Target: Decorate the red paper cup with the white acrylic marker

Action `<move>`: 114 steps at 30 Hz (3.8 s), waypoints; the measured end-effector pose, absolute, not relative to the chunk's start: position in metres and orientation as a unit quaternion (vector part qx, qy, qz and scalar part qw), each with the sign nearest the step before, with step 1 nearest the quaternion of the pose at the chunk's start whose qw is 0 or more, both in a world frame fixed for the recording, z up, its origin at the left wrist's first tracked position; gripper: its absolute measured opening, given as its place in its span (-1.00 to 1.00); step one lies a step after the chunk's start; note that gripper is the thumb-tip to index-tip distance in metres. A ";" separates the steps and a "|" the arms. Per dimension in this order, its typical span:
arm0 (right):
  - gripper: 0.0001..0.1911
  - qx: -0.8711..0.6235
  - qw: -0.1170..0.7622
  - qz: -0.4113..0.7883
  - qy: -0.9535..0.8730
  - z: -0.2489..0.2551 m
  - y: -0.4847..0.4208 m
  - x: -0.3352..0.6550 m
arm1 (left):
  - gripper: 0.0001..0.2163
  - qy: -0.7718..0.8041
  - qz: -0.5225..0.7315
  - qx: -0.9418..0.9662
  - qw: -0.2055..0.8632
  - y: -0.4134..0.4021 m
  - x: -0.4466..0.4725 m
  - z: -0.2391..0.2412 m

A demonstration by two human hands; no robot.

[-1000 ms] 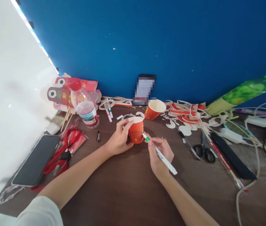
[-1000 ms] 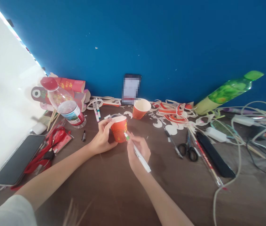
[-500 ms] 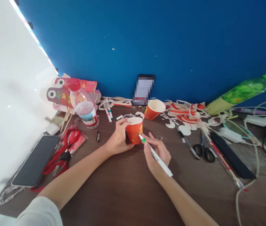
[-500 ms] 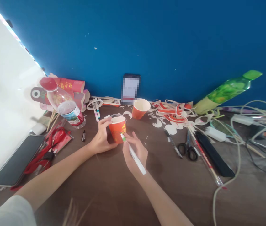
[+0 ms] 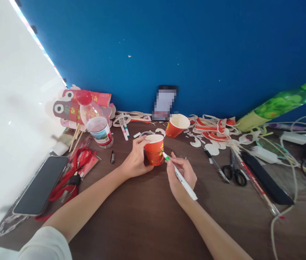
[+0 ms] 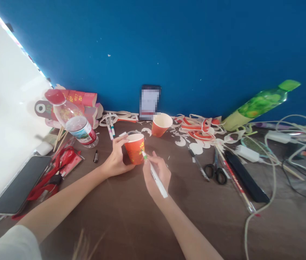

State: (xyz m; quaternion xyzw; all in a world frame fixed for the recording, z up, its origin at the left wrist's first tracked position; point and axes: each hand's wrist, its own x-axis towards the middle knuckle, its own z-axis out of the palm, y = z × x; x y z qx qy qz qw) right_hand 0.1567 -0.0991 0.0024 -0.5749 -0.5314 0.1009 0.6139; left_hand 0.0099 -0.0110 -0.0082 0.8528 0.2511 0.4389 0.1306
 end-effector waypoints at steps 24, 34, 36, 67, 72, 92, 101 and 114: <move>-0.92 -0.507 0.625 0.104 -0.584 -0.001 -0.102 0.155 | -0.03 0.268 0.389 0.853 0.222 -0.010 0.007 -0.010; -0.97 -0.535 0.608 0.103 -0.577 0.004 -0.103 0.152 | -0.07 0.268 0.402 0.849 0.214 -0.010 0.009 -0.010; -0.97 -0.529 0.616 0.108 -0.574 0.004 -0.103 0.153 | -0.07 0.268 0.400 0.850 0.213 -0.010 0.008 -0.010; -0.86 -0.507 0.646 0.125 -0.557 0.004 -0.102 0.154 | 0.01 0.280 0.391 0.856 0.189 -0.013 0.008 -0.006; -0.80 -0.477 0.633 0.116 -0.599 -0.001 -0.102 0.157 | -0.02 0.279 0.384 0.867 0.153 -0.013 0.007 -0.007; -0.89 -0.531 0.637 0.118 -0.546 0.001 -0.101 0.154 | 0.00 0.271 0.399 0.866 0.132 -0.013 0.007 -0.009; -0.78 -0.467 0.614 0.046 -0.635 0.003 -0.100 0.156 | -0.08 0.243 0.412 0.875 0.075 -0.011 0.008 -0.004; -0.80 -0.507 0.613 0.055 -0.604 -0.003 -0.099 0.156 | -0.15 0.238 0.428 0.871 0.034 -0.011 0.010 -0.002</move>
